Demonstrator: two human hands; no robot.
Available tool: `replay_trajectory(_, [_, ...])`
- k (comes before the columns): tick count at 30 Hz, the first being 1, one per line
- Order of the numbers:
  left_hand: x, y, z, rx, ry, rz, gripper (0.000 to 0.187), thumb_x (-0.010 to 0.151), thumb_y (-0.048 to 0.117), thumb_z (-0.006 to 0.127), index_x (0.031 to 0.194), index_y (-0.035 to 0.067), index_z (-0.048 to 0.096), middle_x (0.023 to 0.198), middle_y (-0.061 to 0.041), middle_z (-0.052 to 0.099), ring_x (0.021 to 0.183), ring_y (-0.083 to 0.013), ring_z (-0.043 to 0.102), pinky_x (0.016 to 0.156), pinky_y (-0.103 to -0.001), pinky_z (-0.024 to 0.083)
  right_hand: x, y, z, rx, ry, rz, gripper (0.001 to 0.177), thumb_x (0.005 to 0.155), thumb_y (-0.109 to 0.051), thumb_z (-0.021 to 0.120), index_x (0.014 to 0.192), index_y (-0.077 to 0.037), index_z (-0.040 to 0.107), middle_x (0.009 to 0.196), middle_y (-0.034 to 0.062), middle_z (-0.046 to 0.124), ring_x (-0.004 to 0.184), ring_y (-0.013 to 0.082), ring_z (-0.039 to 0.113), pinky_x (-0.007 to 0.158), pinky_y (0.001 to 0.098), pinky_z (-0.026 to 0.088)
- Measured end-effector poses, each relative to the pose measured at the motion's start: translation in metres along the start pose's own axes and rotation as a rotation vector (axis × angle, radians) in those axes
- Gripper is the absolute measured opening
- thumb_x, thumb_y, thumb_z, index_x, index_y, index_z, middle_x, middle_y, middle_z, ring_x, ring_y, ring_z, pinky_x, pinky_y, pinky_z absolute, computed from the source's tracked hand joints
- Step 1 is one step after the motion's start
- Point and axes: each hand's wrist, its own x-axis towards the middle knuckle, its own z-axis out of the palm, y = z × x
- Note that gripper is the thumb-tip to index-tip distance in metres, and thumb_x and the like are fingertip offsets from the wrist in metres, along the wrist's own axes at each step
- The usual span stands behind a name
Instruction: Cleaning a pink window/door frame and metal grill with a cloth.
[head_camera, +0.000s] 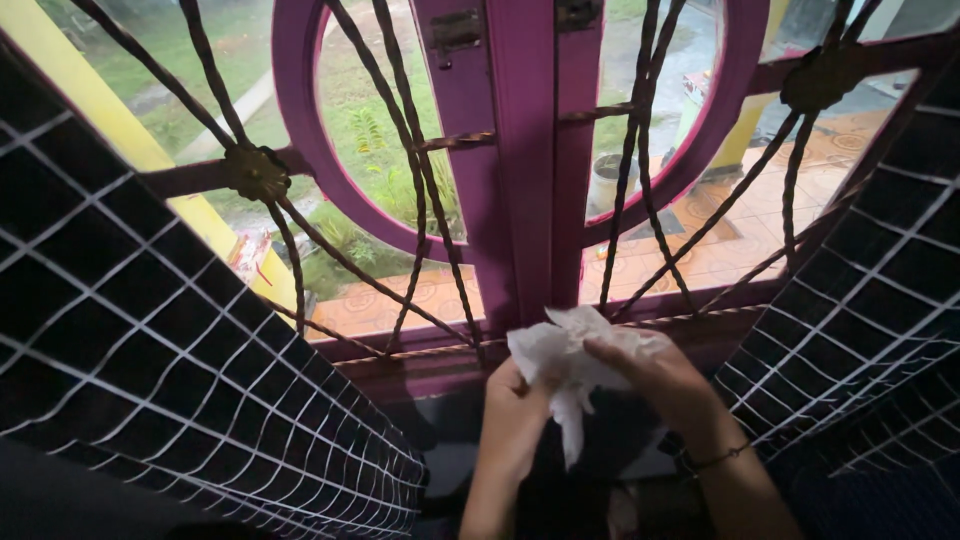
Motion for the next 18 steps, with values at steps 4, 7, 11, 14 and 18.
replay_trajectory(4, [-0.002,-0.005,0.000,0.107,-0.039,0.086,0.023,0.093,0.009,0.071,0.114,0.001,0.075,0.097,-0.005,0.077,0.080,-0.0099,0.069,0.070,-0.025,0.054,0.001,0.009,0.000,-0.046,0.090,-0.026,0.041,0.084,-0.020,0.077,0.120,0.000,0.073,0.102,0.0104,0.080,0.086,0.0150,0.072,0.073,0.0309,0.056])
replay_trajectory(7, [0.004,-0.020,-0.007,-0.029,-0.013,-0.012,0.026,0.090,0.006,0.069,0.115,0.003,0.075,0.096,-0.005,0.077,0.078,-0.0112,0.070,0.069,-0.027,0.055,0.002,0.022,-0.014,-0.746,0.034,-0.789,0.033,0.079,-0.015,0.073,0.112,-0.009,0.078,0.087,0.0027,0.070,0.079,0.0114,0.067,0.069,0.0279,0.053])
replay_trajectory(11, [0.006,-0.017,-0.006,-0.155,0.039,-0.091,0.025,0.090,0.011,0.063,0.111,0.001,0.074,0.093,-0.006,0.077,0.075,-0.0139,0.072,0.067,-0.029,0.057,-0.012,0.008,0.013,-0.704,-0.033,-0.784,0.031,0.074,-0.015,0.086,0.104,-0.015,0.082,0.077,0.0029,0.063,0.068,0.0128,0.063,0.058,0.0292,0.050])
replay_trajectory(14, [-0.002,0.006,0.004,-0.149,0.062,-0.110,0.033,0.096,0.023,0.053,0.107,0.000,0.074,0.089,-0.005,0.077,0.072,-0.0128,0.072,0.065,-0.027,0.057,-0.014,0.004,0.016,-0.946,0.027,-0.619,0.039,0.068,-0.012,0.084,0.106,-0.020,0.086,0.069,0.0047,0.057,0.062,0.0147,0.059,0.055,0.0325,0.049])
replay_trajectory(18, [-0.003,0.005,0.000,0.025,0.041,-0.066,0.024,0.096,0.019,0.065,0.110,0.002,0.075,0.085,-0.003,0.074,0.068,-0.0104,0.066,0.061,-0.026,0.051,-0.018,-0.015,0.018,-0.692,-0.049,-0.465,0.029,0.080,-0.011,0.080,0.110,-0.012,0.079,0.085,0.0012,0.071,0.073,0.0111,0.067,0.065,0.0270,0.054])
